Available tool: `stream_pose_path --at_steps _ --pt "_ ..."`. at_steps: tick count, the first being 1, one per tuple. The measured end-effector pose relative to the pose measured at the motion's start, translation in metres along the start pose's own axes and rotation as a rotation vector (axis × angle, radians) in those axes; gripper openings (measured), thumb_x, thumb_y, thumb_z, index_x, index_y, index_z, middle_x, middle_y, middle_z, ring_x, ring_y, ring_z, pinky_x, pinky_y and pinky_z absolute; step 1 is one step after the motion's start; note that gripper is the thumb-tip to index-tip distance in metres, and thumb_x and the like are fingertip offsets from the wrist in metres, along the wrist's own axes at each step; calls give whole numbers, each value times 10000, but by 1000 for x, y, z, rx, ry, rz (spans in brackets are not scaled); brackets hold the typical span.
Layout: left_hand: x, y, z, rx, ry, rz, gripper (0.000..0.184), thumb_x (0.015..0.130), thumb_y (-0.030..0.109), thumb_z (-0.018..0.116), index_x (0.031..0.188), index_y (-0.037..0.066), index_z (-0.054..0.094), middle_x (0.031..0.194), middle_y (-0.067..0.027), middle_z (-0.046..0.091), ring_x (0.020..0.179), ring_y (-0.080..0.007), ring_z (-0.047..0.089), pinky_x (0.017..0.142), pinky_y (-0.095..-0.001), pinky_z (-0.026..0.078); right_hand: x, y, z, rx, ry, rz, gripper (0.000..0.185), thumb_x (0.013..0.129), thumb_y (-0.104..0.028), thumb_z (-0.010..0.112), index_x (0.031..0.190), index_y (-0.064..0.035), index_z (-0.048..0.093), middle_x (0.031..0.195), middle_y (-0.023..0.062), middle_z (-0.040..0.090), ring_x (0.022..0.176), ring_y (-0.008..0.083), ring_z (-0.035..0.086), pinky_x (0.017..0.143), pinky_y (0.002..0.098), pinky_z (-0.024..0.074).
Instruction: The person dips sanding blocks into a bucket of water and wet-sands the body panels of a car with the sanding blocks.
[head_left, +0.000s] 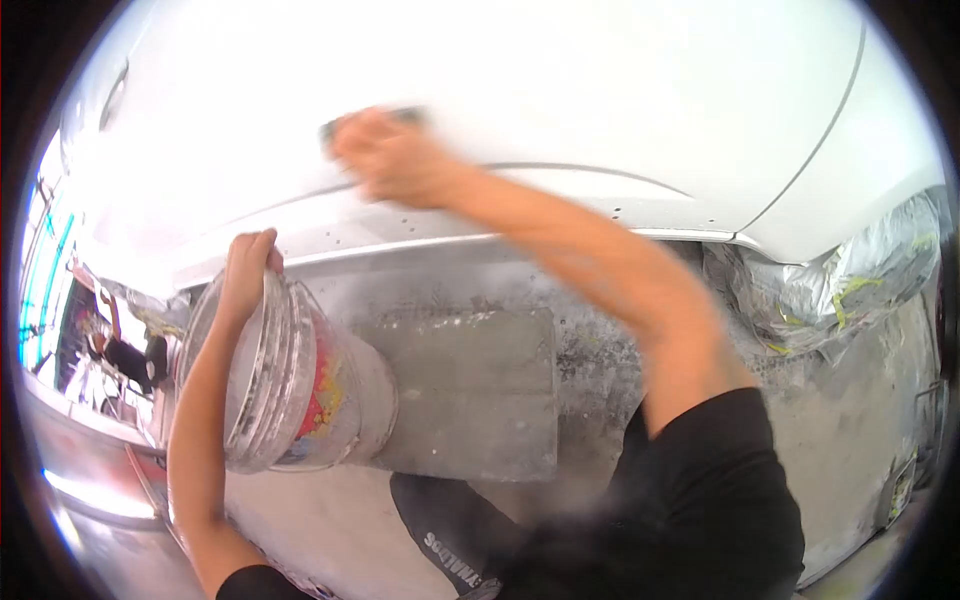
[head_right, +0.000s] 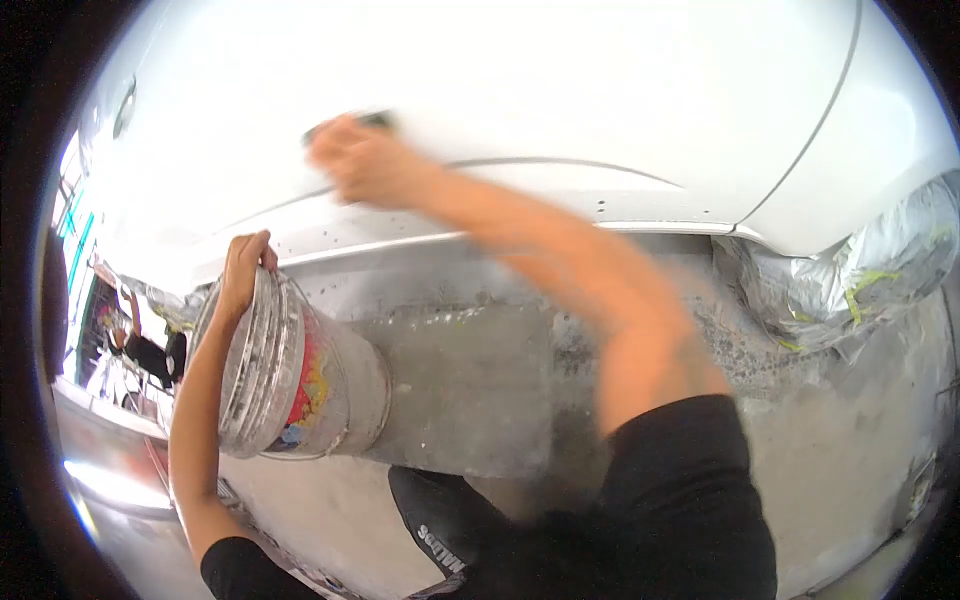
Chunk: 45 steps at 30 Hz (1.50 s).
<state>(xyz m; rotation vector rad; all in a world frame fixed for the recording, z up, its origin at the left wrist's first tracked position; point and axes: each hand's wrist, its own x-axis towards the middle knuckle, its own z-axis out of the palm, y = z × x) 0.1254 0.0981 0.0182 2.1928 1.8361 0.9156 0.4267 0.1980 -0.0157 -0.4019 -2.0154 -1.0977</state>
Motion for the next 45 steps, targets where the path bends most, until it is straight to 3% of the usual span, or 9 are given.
stream_pose_path --at_steps 5,8,19,26,27,32,34,42,45 --pt "-3 5 0 -26 -2 -53 556 970 331 481 578 -54 568 564 -130 570 596 -249 557 679 -393 441 -85 63 -59 -204 210 27 179 965 -160 645 1105 -64 704 1211 110 625 1188 273 559 943 414 486" --pt "-4 4 4 -34 36 -86 550 966 331 484 581 -51 574 554 -126 562 594 -247 555 671 -396 439 -227 125 -174 -434 18 176 494 890 -162 769 1369 -128 654 1391 153 602 1289 276 555 942 413 482" --pt "-3 0 -2 59 22 45 583 976 339 454 600 -79 607 577 -191 603 608 -320 599 702 -432 467 70 32 -7 -73 234 -78 171 925 -127 632 1033 5 643 1057 114 586 1065 266 572 963 436 497" --pt "1 -9 5 139 68 103 561 963 334 449 576 -49 583 597 -212 602 645 -379 590 726 -466 452 -185 154 -199 -569 45 187 280 916 -133 756 1186 -66 722 1181 141 669 1131 185 609 885 372 489" --pt "-2 -6 8 131 75 72 558 960 333 449 573 -47 576 600 -214 601 651 -386 586 733 -471 449 -153 147 -197 23 -7 569 279 926 -145 745 1193 -68 721 1202 151 657 1139 211 604 892 378 486" --pt "-5 5 -1 91 32 21 553 962 325 456 572 -48 575 621 -219 610 658 -392 575 764 -479 447 74 59 0 -96 364 20 134 891 -167 641 954 -52 666 1024 124 595 985 263 564 877 431 473" --pt "-4 11 -6 131 43 77 546 961 319 459 587 -52 601 618 -220 612 670 -386 600 761 -476 455 116 29 -16 -201 48 -82 160 895 -169 647 995 -45 658 1042 110 599 1038 270 575 919 427 491" --pt "-5 10 2 96 49 -6 537 946 310 460 577 -55 596 612 -227 619 658 -396 613 735 -489 465 -163 168 -205 -546 44 204 343 906 -99 712 1249 -86 727 1303 167 650 1137 252 615 911 385 470" --pt "-2 2 9 64 60 -7 534 945 300 455 558 -50 568 595 -220 601 683 -406 597 755 -492 448 -70 151 -144 -414 226 99 375 903 -118 713 1275 -68 703 1219 181 646 1074 306 598 841 434 446"
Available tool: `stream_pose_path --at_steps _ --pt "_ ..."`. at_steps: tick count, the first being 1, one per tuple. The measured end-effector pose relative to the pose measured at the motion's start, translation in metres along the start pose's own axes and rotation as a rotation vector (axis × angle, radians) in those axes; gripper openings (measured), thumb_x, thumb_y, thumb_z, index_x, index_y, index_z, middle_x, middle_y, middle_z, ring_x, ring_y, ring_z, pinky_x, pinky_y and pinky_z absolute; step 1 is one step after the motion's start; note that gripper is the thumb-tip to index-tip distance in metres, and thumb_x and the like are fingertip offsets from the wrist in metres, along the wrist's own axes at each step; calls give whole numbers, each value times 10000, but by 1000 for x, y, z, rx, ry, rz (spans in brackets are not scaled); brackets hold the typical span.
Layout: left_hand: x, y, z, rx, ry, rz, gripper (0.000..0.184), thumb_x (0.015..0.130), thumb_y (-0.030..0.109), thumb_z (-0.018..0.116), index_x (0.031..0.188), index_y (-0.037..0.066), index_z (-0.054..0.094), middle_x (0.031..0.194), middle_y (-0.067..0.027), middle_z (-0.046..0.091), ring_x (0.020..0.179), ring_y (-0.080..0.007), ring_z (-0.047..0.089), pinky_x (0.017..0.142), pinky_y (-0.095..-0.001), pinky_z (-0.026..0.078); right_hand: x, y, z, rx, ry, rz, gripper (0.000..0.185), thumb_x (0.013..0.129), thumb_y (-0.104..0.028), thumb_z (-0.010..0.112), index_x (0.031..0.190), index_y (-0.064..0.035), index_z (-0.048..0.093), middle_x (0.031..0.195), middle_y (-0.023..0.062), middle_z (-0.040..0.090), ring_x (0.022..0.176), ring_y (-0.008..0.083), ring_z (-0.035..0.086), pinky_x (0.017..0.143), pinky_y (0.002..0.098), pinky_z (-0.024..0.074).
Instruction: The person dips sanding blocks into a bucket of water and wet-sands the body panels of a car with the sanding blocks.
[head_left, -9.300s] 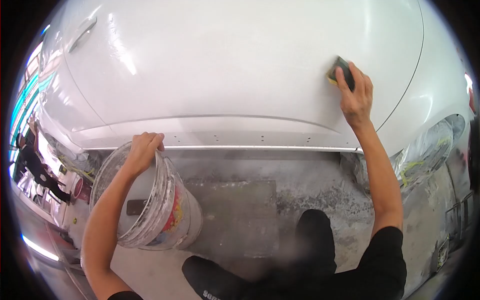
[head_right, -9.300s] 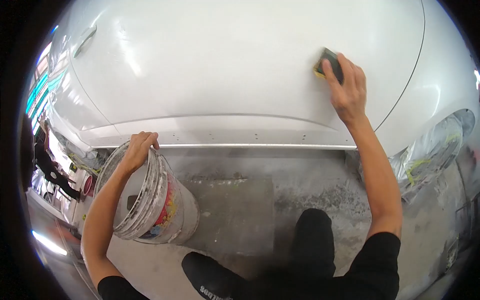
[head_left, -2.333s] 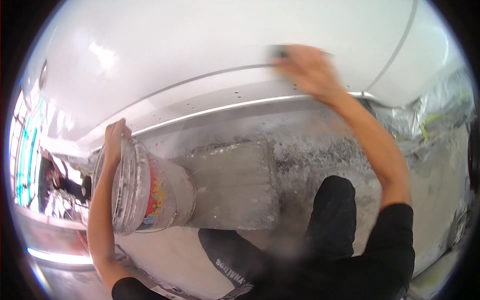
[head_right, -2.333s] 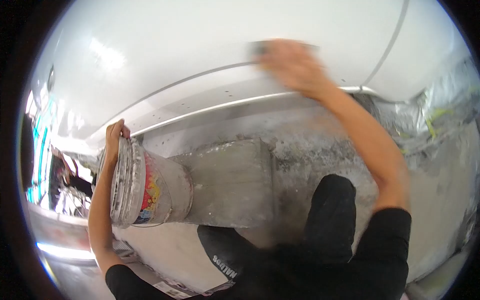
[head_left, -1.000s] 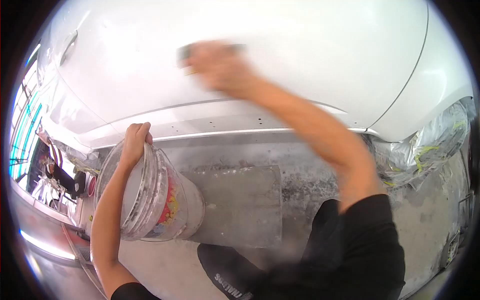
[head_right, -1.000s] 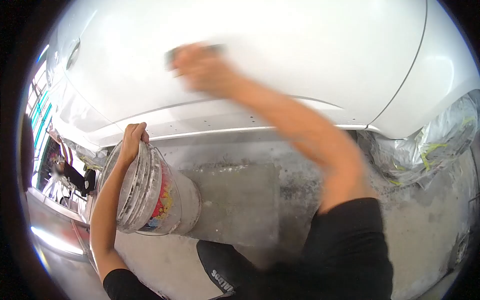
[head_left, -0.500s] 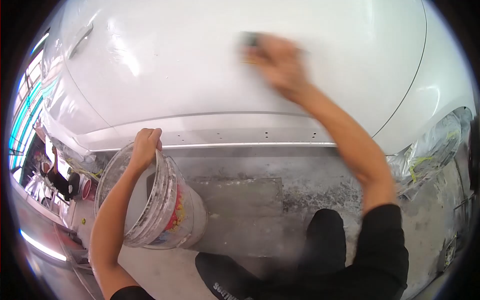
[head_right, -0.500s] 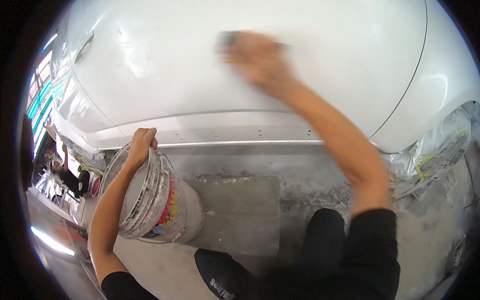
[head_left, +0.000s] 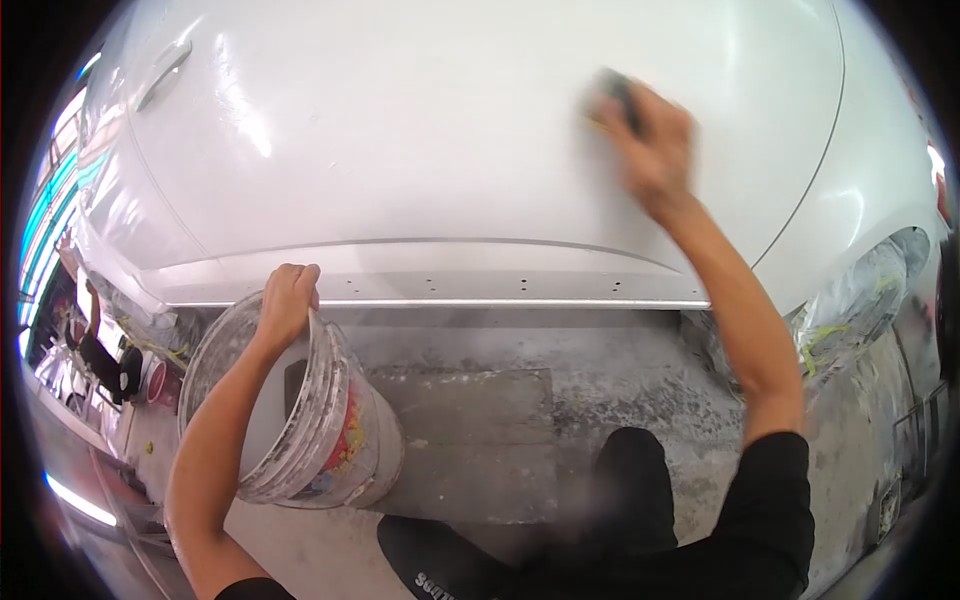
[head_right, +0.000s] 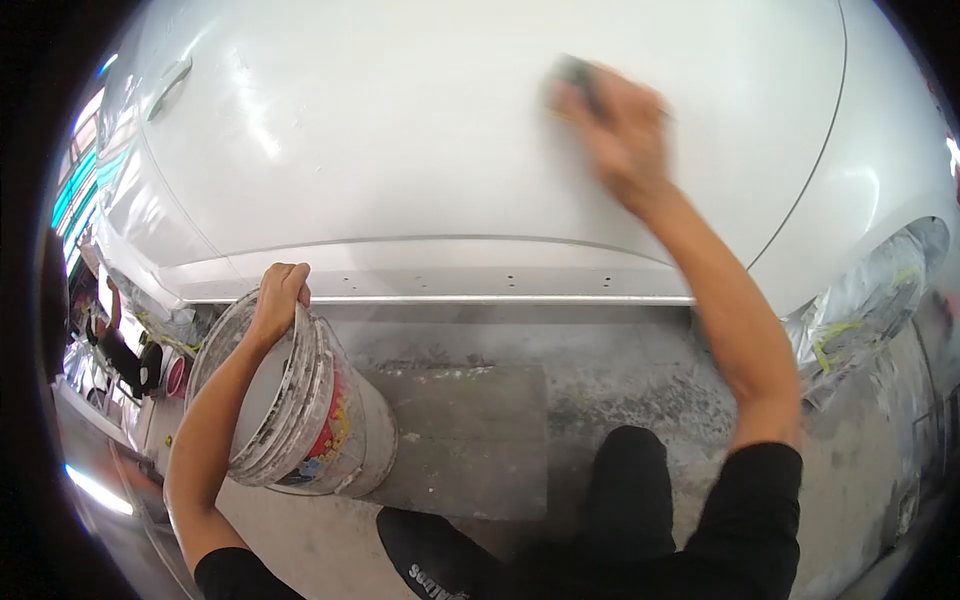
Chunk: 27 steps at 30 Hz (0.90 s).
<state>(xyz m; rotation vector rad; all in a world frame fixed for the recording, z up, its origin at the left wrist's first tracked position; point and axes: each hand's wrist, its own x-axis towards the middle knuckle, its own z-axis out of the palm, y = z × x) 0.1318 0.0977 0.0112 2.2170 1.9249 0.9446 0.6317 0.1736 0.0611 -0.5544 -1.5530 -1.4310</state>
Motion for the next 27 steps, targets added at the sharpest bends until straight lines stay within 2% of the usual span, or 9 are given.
stream_pose_path --at_steps 5,10,12,13,14,20,21,23,27 --pt "-2 7 -8 42 10 71 532 943 297 458 554 -53 557 605 -220 604 691 -407 590 759 -494 444 142 -127 88 181 -83 -102 233 948 -142 680 1164 -60 713 1135 101 606 1050 277 575 861 447 467" --pt "-1 6 -8 -4 -34 -49 526 937 299 458 564 -52 574 620 -231 609 691 -411 600 749 -493 453 23 20 -12 109 5 -68 179 1000 -189 629 1122 -103 728 1111 98 668 1051 241 610 866 420 490" --pt "2 -4 -5 8 4 18 530 937 304 457 566 -52 587 612 -236 605 677 -413 604 744 -496 458 -4 50 -65 275 -222 360 147 995 -163 629 1047 -59 720 946 91 698 901 201 639 757 365 507" --pt "2 -7 -1 13 27 44 532 936 306 457 568 -52 594 608 -238 603 670 -414 606 742 -497 461 -15 55 -59 -239 17 -67 176 996 -165 607 985 -27 715 823 76 701 717 185 660 650 342 523" --pt "0 -7 0 12 26 38 536 938 306 454 566 -52 595 606 -240 603 668 -416 608 743 -499 462 13 38 -52 301 -183 361 163 1009 -183 606 982 -54 702 909 91 689 882 196 631 745 363 503" --pt "1 8 -14 39 18 36 550 953 307 456 567 -58 601 607 -248 603 677 -422 619 754 -508 464 195 -199 142 356 60 -91 105 908 -143 639 872 -49 670 999 105 618 959 274 589 856 448 489" --pt "1 5 -14 32 7 10 550 954 307 461 571 -60 603 608 -248 604 681 -421 620 756 -508 463 206 -195 126 294 -202 -191 131 913 -153 645 825 -64 685 1008 90 618 975 274 595 854 445 491" --pt "0 -5 -5 16 -9 25 549 957 309 467 574 -59 607 608 -246 605 681 -421 619 756 -510 462 168 -139 128 313 183 -189 132 920 -169 657 836 -70 680 1013 76 614 953 256 588 828 430 483" --pt "1 -15 -1 22 4 40 549 949 313 460 551 -37 603 606 -238 607 673 -428 610 747 -517 455 36 40 -6 -43 -8 -49 236 910 -120 710 1143 -85 713 1203 125 644 1096 262 605 907 420 481"
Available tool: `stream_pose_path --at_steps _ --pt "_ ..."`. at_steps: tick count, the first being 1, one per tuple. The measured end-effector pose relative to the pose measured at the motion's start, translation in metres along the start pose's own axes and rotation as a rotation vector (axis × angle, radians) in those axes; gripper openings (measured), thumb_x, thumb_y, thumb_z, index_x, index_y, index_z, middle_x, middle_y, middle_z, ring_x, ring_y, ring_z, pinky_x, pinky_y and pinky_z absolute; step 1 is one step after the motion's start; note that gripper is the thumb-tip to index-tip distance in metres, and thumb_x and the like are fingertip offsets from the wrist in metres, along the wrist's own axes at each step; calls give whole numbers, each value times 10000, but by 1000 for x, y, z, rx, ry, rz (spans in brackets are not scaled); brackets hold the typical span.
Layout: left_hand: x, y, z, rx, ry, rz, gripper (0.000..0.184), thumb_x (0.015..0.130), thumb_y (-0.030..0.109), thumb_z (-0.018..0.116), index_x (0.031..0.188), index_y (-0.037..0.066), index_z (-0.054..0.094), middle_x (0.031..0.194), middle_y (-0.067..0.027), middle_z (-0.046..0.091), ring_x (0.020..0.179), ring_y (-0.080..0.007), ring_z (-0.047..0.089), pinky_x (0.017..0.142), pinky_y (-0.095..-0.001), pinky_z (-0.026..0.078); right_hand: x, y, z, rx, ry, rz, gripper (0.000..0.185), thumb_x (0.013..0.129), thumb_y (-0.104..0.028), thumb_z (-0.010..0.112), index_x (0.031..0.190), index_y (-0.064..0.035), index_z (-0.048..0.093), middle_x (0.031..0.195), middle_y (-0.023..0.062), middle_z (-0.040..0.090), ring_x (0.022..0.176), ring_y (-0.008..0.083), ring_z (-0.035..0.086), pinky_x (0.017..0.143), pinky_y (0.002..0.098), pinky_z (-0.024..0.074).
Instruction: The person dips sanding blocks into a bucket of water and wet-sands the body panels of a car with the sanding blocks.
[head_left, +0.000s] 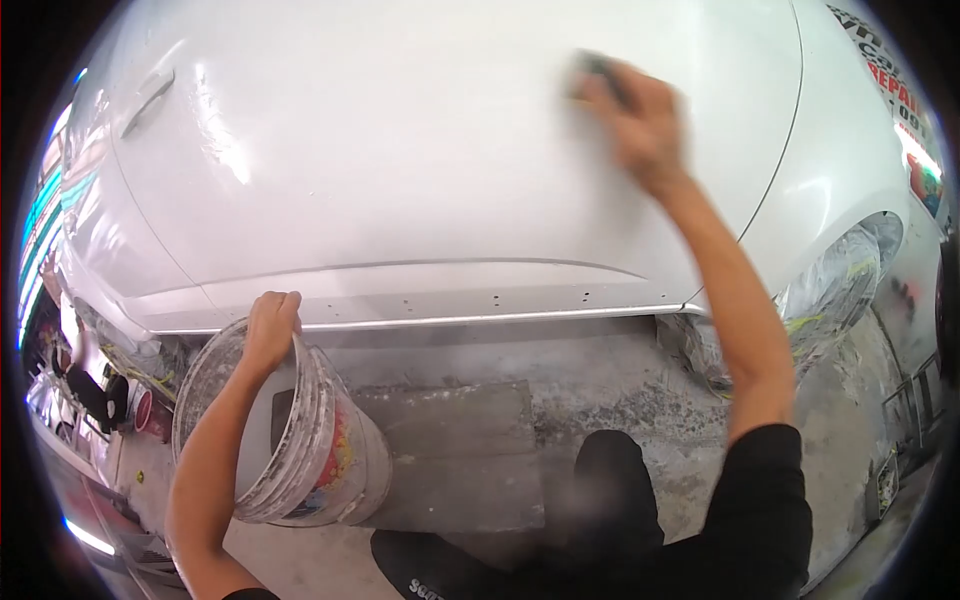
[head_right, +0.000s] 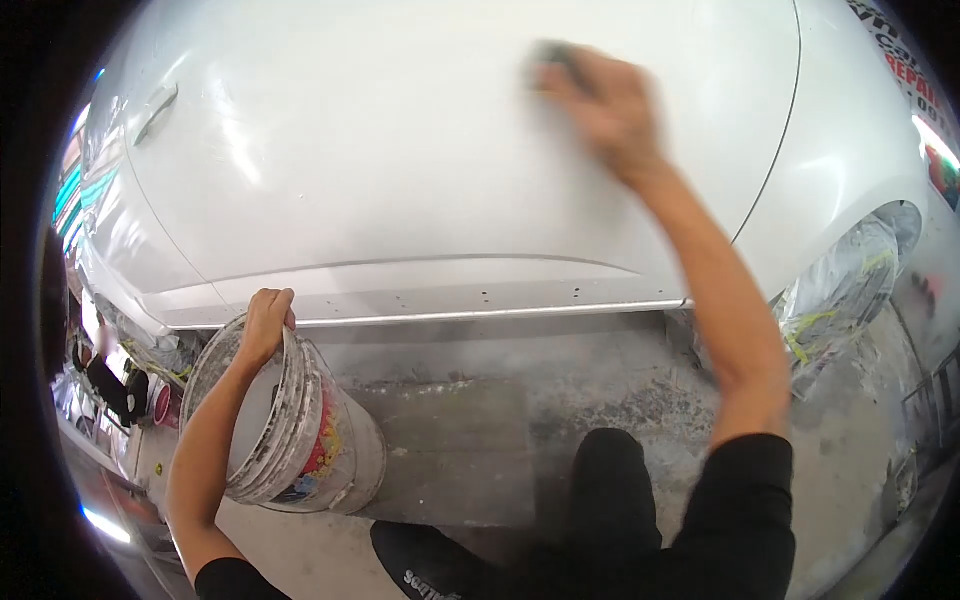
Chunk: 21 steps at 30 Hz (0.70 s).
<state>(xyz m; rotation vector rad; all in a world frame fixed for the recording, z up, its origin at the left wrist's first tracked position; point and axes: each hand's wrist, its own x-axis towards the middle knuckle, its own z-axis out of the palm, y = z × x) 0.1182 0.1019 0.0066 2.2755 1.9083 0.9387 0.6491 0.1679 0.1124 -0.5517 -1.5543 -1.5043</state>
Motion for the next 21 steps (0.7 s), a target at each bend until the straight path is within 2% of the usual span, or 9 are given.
stream_pose_path --at_steps 3,5,7,10,12,14,17,18,21 --pt "0 16 -2 -8 18 -42 542 940 313 459 551 -33 610 608 -235 611 671 -426 609 746 -515 454 -37 40 -36 -126 -59 122 367 903 -66 710 1268 -100 718 1297 148 652 1154 297 605 967 430 468" --pt "-2 17 -3 14 27 -18 533 933 312 464 556 -32 617 611 -235 616 674 -422 611 747 -514 453 12 2 8 -74 113 130 356 914 -95 700 1270 -88 709 1237 147 656 1101 301 603 870 447 455" --pt "-1 8 -6 18 15 -50 530 933 306 460 548 -28 605 609 -231 614 680 -422 612 748 -512 451 88 -60 74 0 254 79 143 945 -150 667 1035 -43 697 1025 124 613 953 287 584 791 448 441" --pt "-4 8 0 0 16 -49 533 934 304 453 536 -23 589 610 -234 613 690 -422 615 747 -510 448 151 -108 92 85 146 21 236 927 -113 641 1155 -109 703 1076 108 614 976 258 596 873 435 480" --pt "-3 18 -5 14 2 -24 535 936 304 446 538 -24 586 616 -237 616 693 -421 617 745 -509 447 130 -64 62 104 15 -176 232 927 -114 640 1148 -114 709 1126 94 619 1039 254 608 898 421 487" --pt "-4 22 -8 19 -38 -14 533 939 304 438 549 -26 589 627 -239 622 690 -419 616 741 -509 446 67 11 36 136 135 -110 176 1017 -222 586 1085 -114 707 1074 90 661 1019 262 633 885 426 520" --pt "-2 11 -4 38 -48 -24 484 938 275 432 571 -8 571 634 -213 623 709 -415 609 739 -519 441 -28 97 -59 -129 13 131 239 917 -51 720 1150 -90 752 1097 98 703 1072 264 648 895 399 552" --pt "-1 13 -2 36 -48 -43 470 938 263 432 574 -2 562 637 -207 622 716 -415 607 740 -523 440 -46 100 -60 -184 -37 235 395 873 -13 737 1262 -81 717 1164 124 686 1095 282 631 928 422 523" --pt "-4 21 -4 92 -19 12 444 927 239 449 557 12 546 623 -195 613 722 -410 611 748 -528 447 28 56 7 -180 171 178 360 909 -57 678 1268 -69 706 1167 154 674 1045 310 613 909 468 452"
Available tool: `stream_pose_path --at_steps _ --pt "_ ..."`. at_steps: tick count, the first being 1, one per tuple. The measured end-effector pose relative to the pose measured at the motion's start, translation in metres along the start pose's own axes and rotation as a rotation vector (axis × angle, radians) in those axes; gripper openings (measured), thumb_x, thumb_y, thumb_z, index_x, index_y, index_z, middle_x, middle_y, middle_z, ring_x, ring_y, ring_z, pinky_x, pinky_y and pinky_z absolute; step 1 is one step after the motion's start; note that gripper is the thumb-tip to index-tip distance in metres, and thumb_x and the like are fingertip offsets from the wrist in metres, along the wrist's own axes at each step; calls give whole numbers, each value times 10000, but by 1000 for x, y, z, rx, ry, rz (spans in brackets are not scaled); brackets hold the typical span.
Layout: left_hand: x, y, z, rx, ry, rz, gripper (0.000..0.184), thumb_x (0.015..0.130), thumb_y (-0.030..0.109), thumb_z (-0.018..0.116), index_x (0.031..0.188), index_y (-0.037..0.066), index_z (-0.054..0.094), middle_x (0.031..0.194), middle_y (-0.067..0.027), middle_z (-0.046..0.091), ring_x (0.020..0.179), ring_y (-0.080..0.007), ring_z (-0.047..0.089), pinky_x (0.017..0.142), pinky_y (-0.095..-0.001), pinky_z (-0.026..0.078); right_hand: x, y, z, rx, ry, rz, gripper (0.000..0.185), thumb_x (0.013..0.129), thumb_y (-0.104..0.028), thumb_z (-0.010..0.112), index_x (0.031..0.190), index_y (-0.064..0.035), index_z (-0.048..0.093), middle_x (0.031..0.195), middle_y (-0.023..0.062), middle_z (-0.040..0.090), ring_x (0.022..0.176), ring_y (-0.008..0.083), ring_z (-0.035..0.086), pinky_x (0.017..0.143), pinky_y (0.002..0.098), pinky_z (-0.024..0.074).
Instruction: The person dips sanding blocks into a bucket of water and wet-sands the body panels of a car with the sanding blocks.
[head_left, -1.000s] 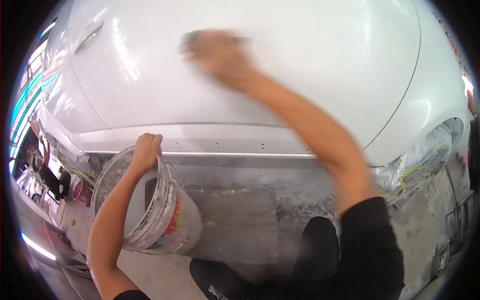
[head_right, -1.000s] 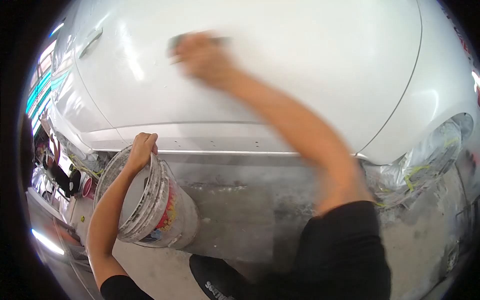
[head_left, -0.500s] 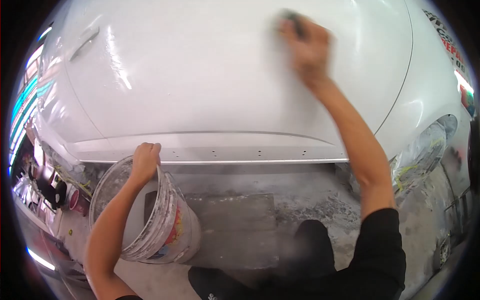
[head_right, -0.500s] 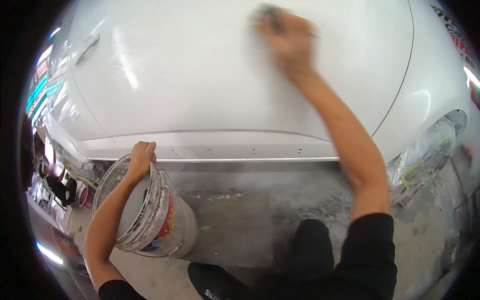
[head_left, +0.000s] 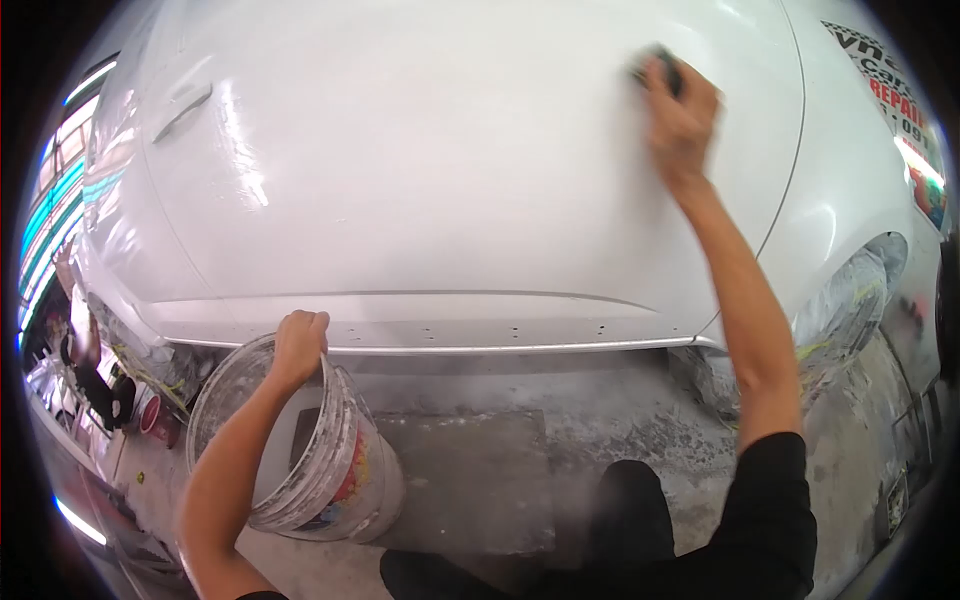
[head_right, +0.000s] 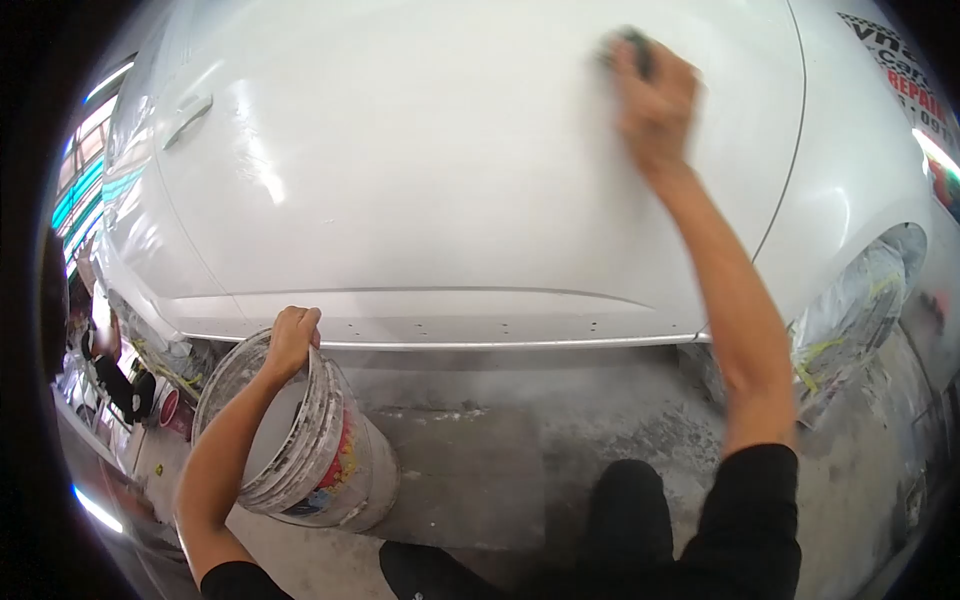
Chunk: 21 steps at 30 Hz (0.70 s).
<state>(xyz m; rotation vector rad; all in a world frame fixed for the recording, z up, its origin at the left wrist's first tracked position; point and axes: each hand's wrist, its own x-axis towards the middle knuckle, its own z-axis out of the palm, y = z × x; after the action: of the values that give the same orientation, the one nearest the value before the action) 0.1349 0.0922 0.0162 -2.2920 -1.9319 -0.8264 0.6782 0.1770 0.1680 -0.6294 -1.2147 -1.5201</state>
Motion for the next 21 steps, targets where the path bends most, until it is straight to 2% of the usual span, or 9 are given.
stream_pose_path --at_steps 3,5,7,8,12,16,17,19,21 --pt "0 -6 1 72 24 113 428 920 218 454 551 18 538 627 -191 619 733 -410 608 743 -531 446 69 -128 83 250 107 -3 113 898 -162 649 943 -61 671 921 118 626 886 297 603 845 455 465" --pt "1 -6 1 44 -7 74 344 894 193 496 593 36 550 640 -166 631 744 -402 605 726 -529 446 94 -200 78 375 -30 -244 193 948 -154 623 1090 -33 669 1041 103 620 1001 274 599 870 447 492" --pt "-1 -1 -9 -53 -71 -65 321 890 188 502 610 40 556 658 -162 640 741 -405 605 723 -534 446 95 -181 69 369 -174 -231 207 954 -133 601 1134 -69 683 1139 96 628 1073 287 604 912 465 496" --pt "-1 -6 -5 44 -23 90 347 900 192 486 602 33 561 643 -168 634 716 -417 615 729 -546 457 80 -148 60 413 -154 -197 218 957 -129 597 1147 -85 694 1173 98 634 1105 293 603 928 466 497" --pt "0 -7 -3 98 -13 117 408 926 201 443 580 20 559 629 -187 627 720 -431 621 750 -556 462 1 42 -12 120 -127 -25 251 985 -94 620 1212 -74 726 1155 128 698 1040 300 645 906 455 510" --pt "4 -8 5 54 2 92 418 926 221 456 575 24 568 633 -191 631 725 -427 628 750 -549 465 12 25 2 -22 -54 97 345 980 -111 608 1314 -78 690 1181 154 685 1110 314 614 946 470 482" --pt "3 -7 1 63 0 83 423 926 228 459 572 25 570 637 -193 634 721 -428 628 749 -546 465 32 -17 45 12 69 -31 337 959 -131 612 1282 -81 695 1130 160 671 1065 328 607 921 487 470" --pt "4 -14 2 17 27 57 443 925 243 466 559 20 577 639 -196 635 706 -427 632 738 -537 469 87 -110 76 12 105 130 309 871 -59 610 1168 -71 693 1043 162 633 944 333 583 839 476 461" --pt "5 -9 1 -15 33 32 464 925 258 468 549 13 585 633 -200 635 689 -426 633 731 -527 471 105 -119 54 139 -136 172 363 891 -32 615 1228 -118 717 1155 137 653 1070 331 611 897 454 474"
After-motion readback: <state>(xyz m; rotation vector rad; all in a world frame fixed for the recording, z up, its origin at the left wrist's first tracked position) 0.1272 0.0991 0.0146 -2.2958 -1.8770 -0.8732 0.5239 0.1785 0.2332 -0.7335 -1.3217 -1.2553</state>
